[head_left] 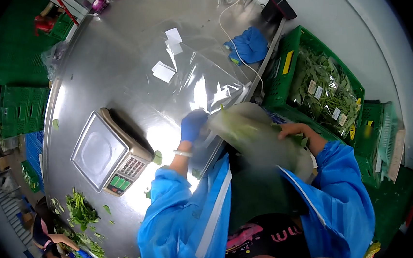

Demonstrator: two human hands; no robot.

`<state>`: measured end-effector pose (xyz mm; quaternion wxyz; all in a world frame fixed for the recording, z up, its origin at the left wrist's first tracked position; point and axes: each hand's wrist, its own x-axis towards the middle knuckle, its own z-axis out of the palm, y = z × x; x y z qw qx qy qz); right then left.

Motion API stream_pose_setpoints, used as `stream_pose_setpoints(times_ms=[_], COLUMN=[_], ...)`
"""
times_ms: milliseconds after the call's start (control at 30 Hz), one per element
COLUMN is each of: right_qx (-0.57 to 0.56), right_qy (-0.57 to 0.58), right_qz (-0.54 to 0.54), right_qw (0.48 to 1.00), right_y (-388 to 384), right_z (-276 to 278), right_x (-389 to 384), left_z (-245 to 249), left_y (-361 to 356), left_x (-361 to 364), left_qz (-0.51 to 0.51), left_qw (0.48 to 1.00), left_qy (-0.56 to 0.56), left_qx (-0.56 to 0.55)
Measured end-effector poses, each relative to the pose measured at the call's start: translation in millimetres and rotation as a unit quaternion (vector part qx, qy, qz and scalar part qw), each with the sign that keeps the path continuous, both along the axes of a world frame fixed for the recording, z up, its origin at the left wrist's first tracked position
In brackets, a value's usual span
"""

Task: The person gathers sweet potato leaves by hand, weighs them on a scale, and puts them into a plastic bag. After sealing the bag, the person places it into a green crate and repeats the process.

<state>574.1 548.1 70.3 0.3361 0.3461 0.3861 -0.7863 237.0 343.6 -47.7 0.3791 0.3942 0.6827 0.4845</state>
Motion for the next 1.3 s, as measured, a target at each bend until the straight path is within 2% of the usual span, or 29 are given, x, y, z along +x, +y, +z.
stream_pose_setpoints(times_ms=[33, 67, 133, 167, 200, 267, 333, 367, 400, 467, 500, 533, 600, 667, 700, 767, 800, 867, 933, 1000, 1033, 1067, 1100, 1133, 1167, 1200, 1233, 1267, 1300], right_qx=[0.0, 0.031, 0.059, 0.015, -0.025, -0.034, -0.025, -0.018, -0.011, 0.004, 0.011, 0.015, 0.021, 0.021, 0.019, 0.016, 0.013, 0.008, 0.01, -0.013, -0.045, -0.127, -0.088, -0.051, -0.031, 0.003, -0.028, -0.057, 0.067], right_qy=[0.002, 0.014, 0.023, -0.045, -0.115, -0.109, -0.065, -0.046, -0.029, 0.005, 0.019, 0.027, 0.046, 0.059, 0.063, 0.073, 0.077, 0.085, 0.095, 0.115, 0.134, 0.175, 0.16, 0.144, 0.144, 0.164, 0.16, 0.155, 0.25], right_qz=[0.001, 0.023, 0.036, 0.027, 0.016, -0.001, -0.022, -0.037, -0.053, -0.101, -0.129, -0.161, -0.21, -0.249, -0.263, -0.285, -0.296, -0.317, -0.336, -0.359, -0.376, -0.391, -0.4, -0.409, -0.376, -0.373, -0.385, -0.402, -0.402], right_qw=[1.0, 0.999, 0.997, 0.999, 0.993, 0.994, 0.997, 0.998, 0.998, 0.995, 0.991, 0.986, 0.976, 0.966, 0.963, 0.956, 0.952, 0.944, 0.937, 0.926, 0.916, 0.895, 0.898, 0.9, 0.915, 0.913, 0.909, 0.9, 0.878], right_y=[-0.6, -1.1, -3.8, -5.1, -6.7, -11.4, -15.2, -17.2, -18.4, -21.9, -23.8, -27.4, -30.6, -33.3, -32.6, -35.1, -36.5, -37.8, -38.0, -39.5, -43.2, -51.0, -57.4, -61.2, -57.6, -63.2, -65.6, -69.7, -82.4], right_z=[-6.4, -16.1, -15.0, -2.4, 10.1, 7.8, -6.2, -13.9, -21.0, -35.1, -42.1, -49.0, -56.7, -58.9, -58.9, -57.8, -57.2, -54.0, -50.7, -46.0, -36.9, -10.9, 7.4, 16.3, 18.0, 22.6, 24.9, 27.9, 61.7], right_x=[-1.4, -2.7, -6.2, -15.0, -23.6, -32.1, -42.8, -48.8, -55.9, -72.3, -79.8, -86.7, -96.5, -98.8, -97.7, -94.9, -92.7, -87.1, -84.6, -80.8, -80.5, -82.5, -88.3, -90.4, -102.2, -107.7, -121.6, -129.8, -132.7], left_z=[-4.9, -10.7, -24.5, 1.5, 37.0, 74.1, 79.1, 86.2, 93.8, 124.0, 139.0, 153.7, 172.0, 176.7, 175.0, 168.0, 167.4, 167.2, 157.6, 150.9, 167.7, 170.2, 172.8, 175.4, 162.5, 152.3, 147.4, 144.2, 143.6], left_y=[-4.7, -6.3, -8.7, -4.5, -0.3, 3.2, 9.5, 13.9, 19.0, 25.6, 27.7, 29.7, 27.1, 27.5, 28.8, 27.7, 25.7, 18.8, 14.3, 2.3, -8.8, -13.0, -17.0, -20.9, -31.4, -45.7, -59.1, -74.3, -85.8], left_x=[-0.2, 3.1, 0.0, -2.8, -4.6, -5.2, 6.3, 14.4, 31.8, 57.1, 68.6, 84.0, 98.1, 92.9, 86.4, 72.8, 82.6, 126.0, 143.1, 136.9, 115.2, 110.5, 105.7, 100.8, 99.0, 99.1, 102.3, 108.9, 113.2], left_qz=[-0.032, 0.004, 0.041, 0.072, 0.123, 0.099, 0.081, 0.062, 0.097, 0.096, 0.054, -0.002, -0.121, -0.162, -0.158, -0.01, -0.007, -0.235, -0.252, -0.193, -0.117, 0.001, 0.137, 0.265, 0.206, 0.138, 0.123, 0.135, 0.139], left_qw=[0.993, 0.997, 0.997, 0.993, 0.982, 0.99, 0.975, 0.964, 0.96, 0.947, 0.94, 0.946, 0.933, 0.918, 0.918, 0.937, 0.937, 0.922, 0.906, 0.909, 0.924, 0.965, 0.981, 0.96, 0.948, 0.891, 0.894, 0.822, 0.732], left_qy=[0.106, 0.057, -0.013, -0.01, -0.132, -0.062, 0.139, 0.183, 0.165, 0.191, 0.204, 0.161, 0.198, 0.208, 0.212, 0.261, 0.262, 0.203, 0.207, 0.222, 0.231, 0.168, 0.063, -0.044, -0.243, -0.43, -0.428, -0.544, -0.647], left_qx=[-0.028, -0.05, 0.068, 0.092, 0.063, 0.079, 0.152, 0.181, 0.206, 0.242, 0.268, 0.282, 0.277, 0.296, 0.295, 0.233, 0.232, 0.232, 0.27, 0.294, 0.281, 0.199, 0.122, 0.075, 0.016, -0.049, -0.055, -0.106, -0.165])
